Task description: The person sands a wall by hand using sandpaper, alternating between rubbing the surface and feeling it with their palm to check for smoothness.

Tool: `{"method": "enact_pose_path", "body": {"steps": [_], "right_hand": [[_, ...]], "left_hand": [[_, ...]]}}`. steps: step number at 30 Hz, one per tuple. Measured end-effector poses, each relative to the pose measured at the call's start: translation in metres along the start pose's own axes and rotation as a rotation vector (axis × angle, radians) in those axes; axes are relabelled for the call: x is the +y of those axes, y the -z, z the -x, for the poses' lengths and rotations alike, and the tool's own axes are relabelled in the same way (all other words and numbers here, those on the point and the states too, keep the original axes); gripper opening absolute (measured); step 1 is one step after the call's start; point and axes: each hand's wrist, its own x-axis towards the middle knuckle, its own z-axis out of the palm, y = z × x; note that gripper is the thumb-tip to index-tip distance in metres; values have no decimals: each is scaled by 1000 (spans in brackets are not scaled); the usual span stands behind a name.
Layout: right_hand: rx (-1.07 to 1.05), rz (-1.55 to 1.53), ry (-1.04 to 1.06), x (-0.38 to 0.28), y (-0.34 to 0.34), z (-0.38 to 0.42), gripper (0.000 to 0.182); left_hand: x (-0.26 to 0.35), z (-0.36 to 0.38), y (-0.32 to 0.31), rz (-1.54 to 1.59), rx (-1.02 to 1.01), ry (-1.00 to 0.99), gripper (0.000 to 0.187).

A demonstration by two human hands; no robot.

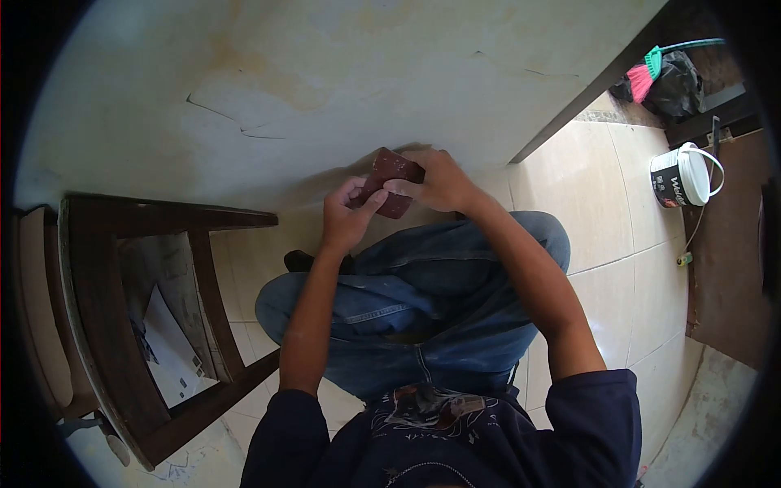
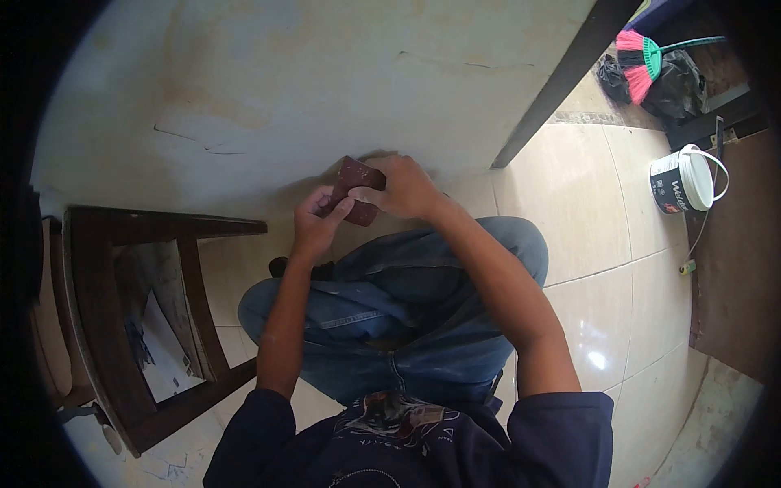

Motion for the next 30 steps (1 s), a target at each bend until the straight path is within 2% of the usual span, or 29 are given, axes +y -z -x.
{"method": "enact_pose_path", "body": {"steps": [3,9,13,16,18,22,30], "right_hand": [[-18,-55,-39,0,1,-1,37],[92,-35,78,7,-6,-2,39],[61,-1,29,6,-5,-2,39],[33,5,-2,1,-4,-1,42],[1,-17,-51,-5,-4,1,45],[60,143,-107,-5,-8,2,47],[58,421,-73,-6,-11,7,52]], "left_hand": [[3,1,-2,21,13,-20,20],[2,1,-3,21,50,-50,20],[-3,0,-2,23,55,-58,21],[-4,0,5,40,3,18,18],[1,2,6,149,21,4,20],[13,6,3,322,60,-56,24],[4,5,1,141,13,130,35]]}}
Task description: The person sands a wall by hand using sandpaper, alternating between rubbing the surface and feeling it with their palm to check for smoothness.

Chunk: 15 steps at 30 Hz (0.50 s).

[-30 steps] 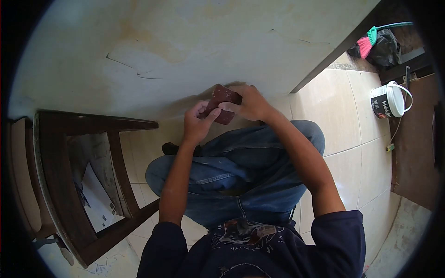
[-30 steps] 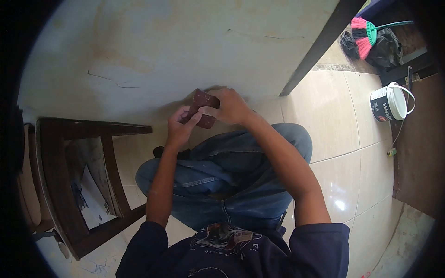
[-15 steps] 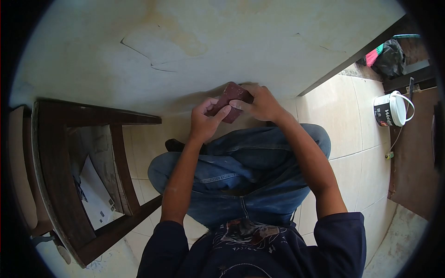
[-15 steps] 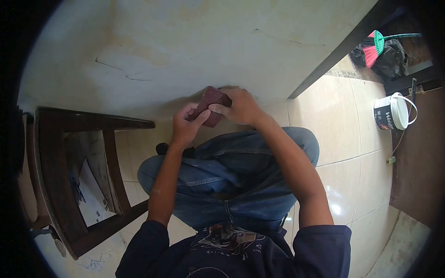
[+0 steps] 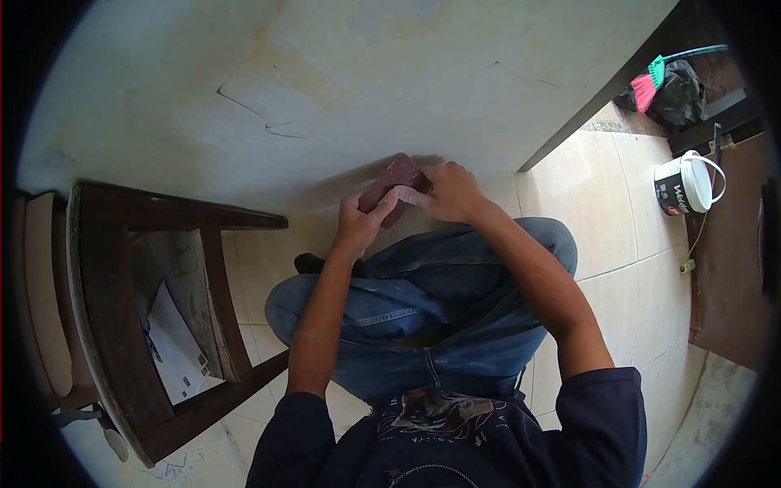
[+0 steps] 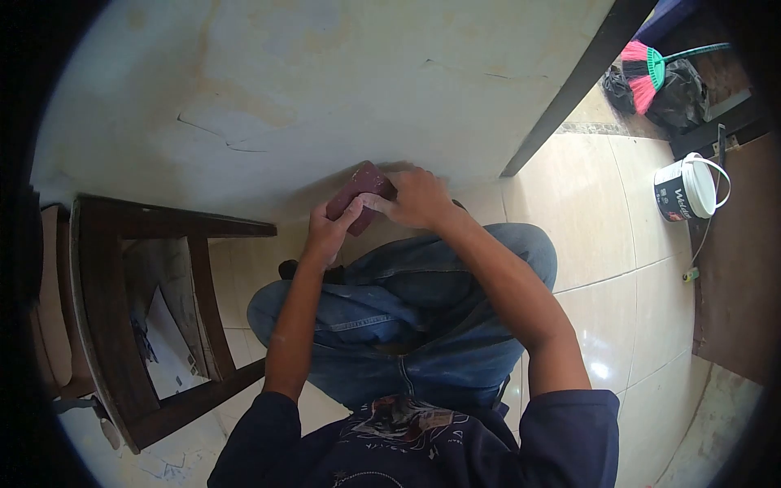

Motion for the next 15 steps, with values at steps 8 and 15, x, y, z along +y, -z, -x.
{"method": "enact_pose_path", "body": {"steps": [8,15], "right_hand": [[37,-212,66,6,0,0,53],[-26,-139,97,1,3,3,44]], "left_hand": [[3,0,-3,68,70,-18,35],[-12,6,3,366,-83,-174,59]]}}
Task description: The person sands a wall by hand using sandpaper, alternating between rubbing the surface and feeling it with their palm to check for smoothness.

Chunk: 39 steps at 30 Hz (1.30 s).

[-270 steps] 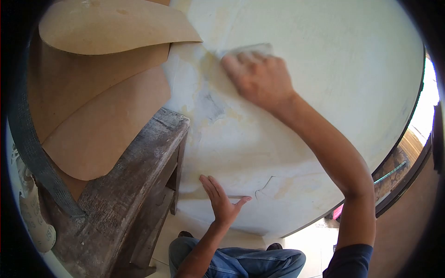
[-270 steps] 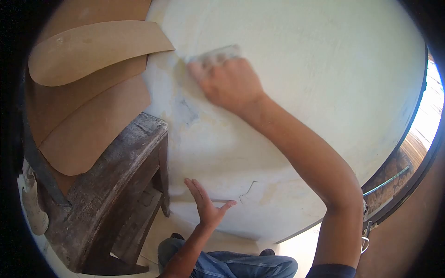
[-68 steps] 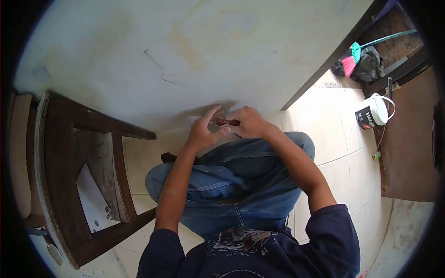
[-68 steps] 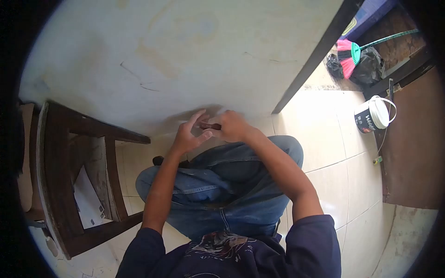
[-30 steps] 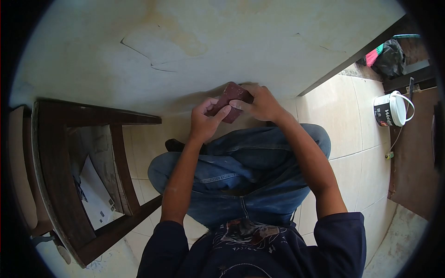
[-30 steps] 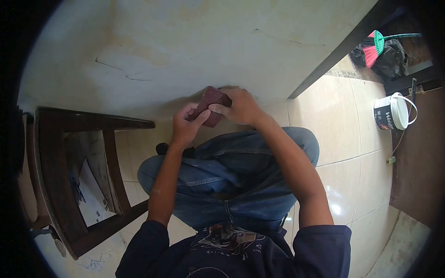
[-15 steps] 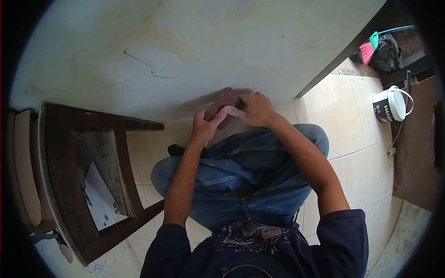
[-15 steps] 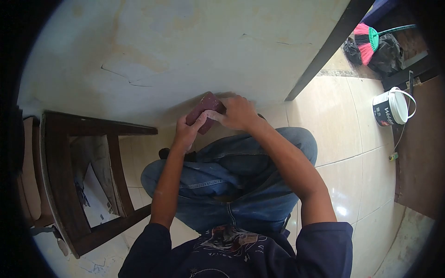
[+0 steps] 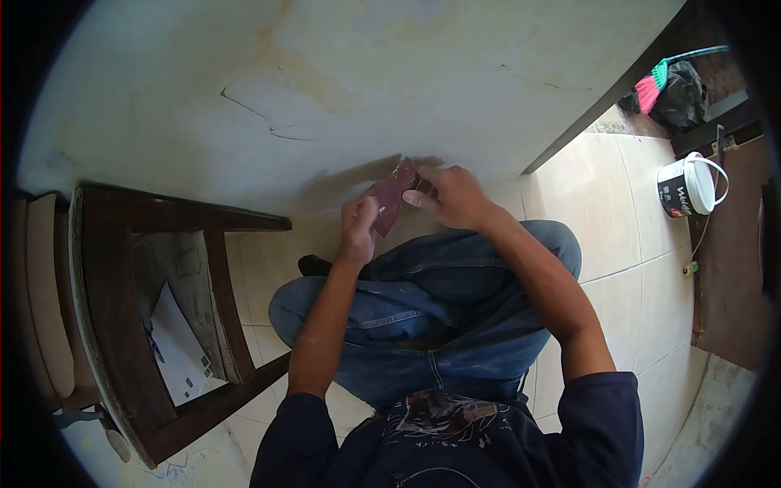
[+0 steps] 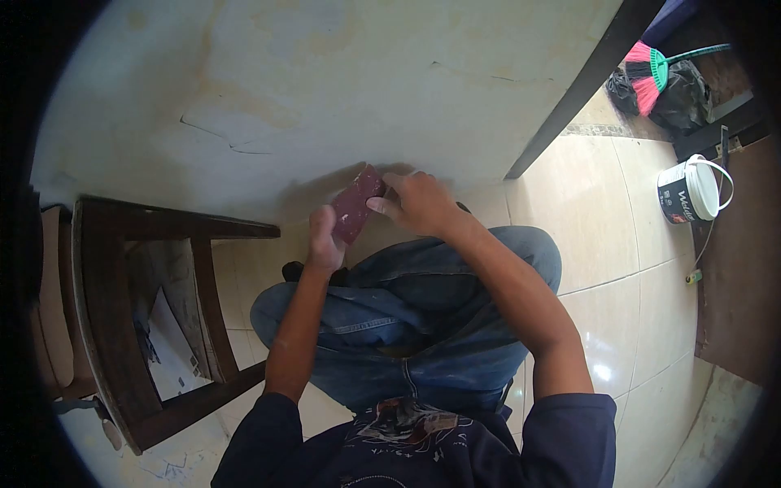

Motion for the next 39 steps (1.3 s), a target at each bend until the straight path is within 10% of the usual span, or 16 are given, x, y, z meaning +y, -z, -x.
{"method": "enact_pose_path", "body": {"steps": [7,19,25,31,39], "right_hand": [[-103,70,-19,1,-7,-2,45],[-233,445,-124,12,-14,-2,42],[-268,464,-197,2,2,7,48],[-289,447,-223,3,19,19,54],[-437,409,-145,-4,13,17,61]], "left_hand": [[3,-3,1,167,-57,218,81],[-18,14,-36,-808,-218,-397,73],[-20,10,-25,-795,-222,-295,55],[3,18,-17,-1314,158,-953,57],[36,-37,14,-1028,956,-921,58]]}}
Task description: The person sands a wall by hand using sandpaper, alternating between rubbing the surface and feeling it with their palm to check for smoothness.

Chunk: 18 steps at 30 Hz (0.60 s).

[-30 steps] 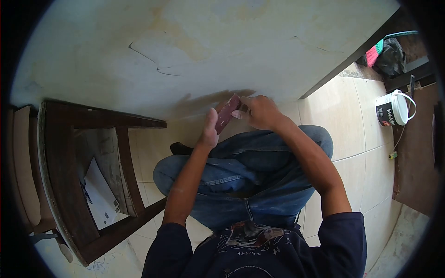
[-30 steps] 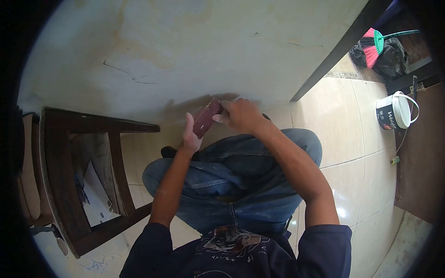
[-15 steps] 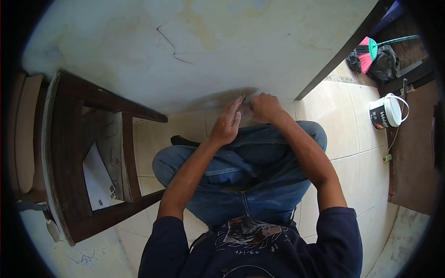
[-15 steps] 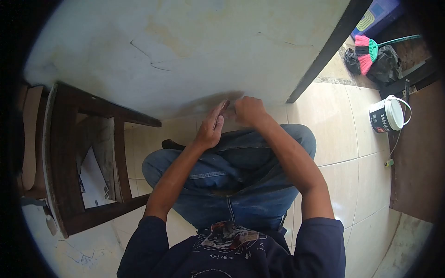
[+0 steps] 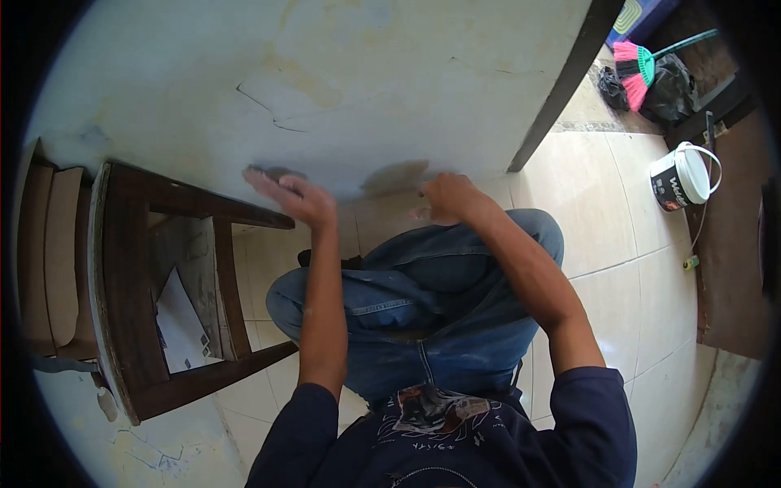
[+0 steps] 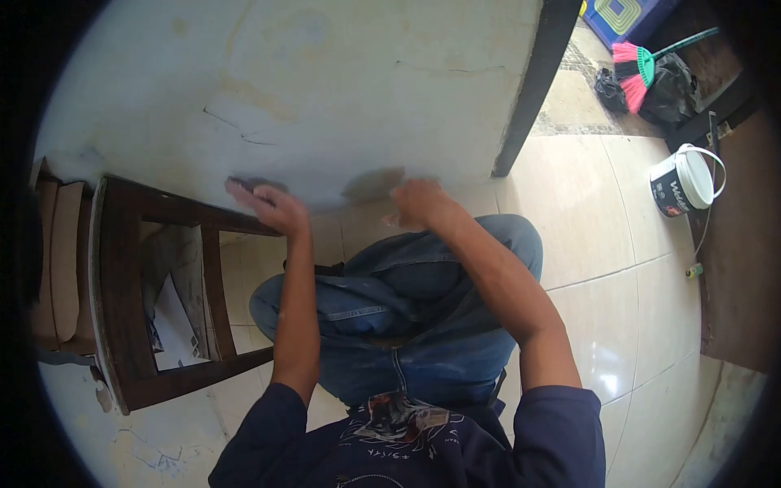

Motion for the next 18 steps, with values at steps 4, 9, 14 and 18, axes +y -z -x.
{"method": "enact_pose_path", "body": {"steps": [4,9,14,18], "right_hand": [[12,0,35,1,-8,-5,60],[-34,-12,73,-5,-6,-6,56],[-34,1,117,-23,-1,-5,50],[-130,90,129,-16,-11,-10,48]], "left_hand": [[-4,-16,-60,-105,211,-135,62],[8,-16,-69,19,271,-75,59],[40,-3,-91,26,302,-50,60],[80,21,-120,102,272,-261,64]]}}
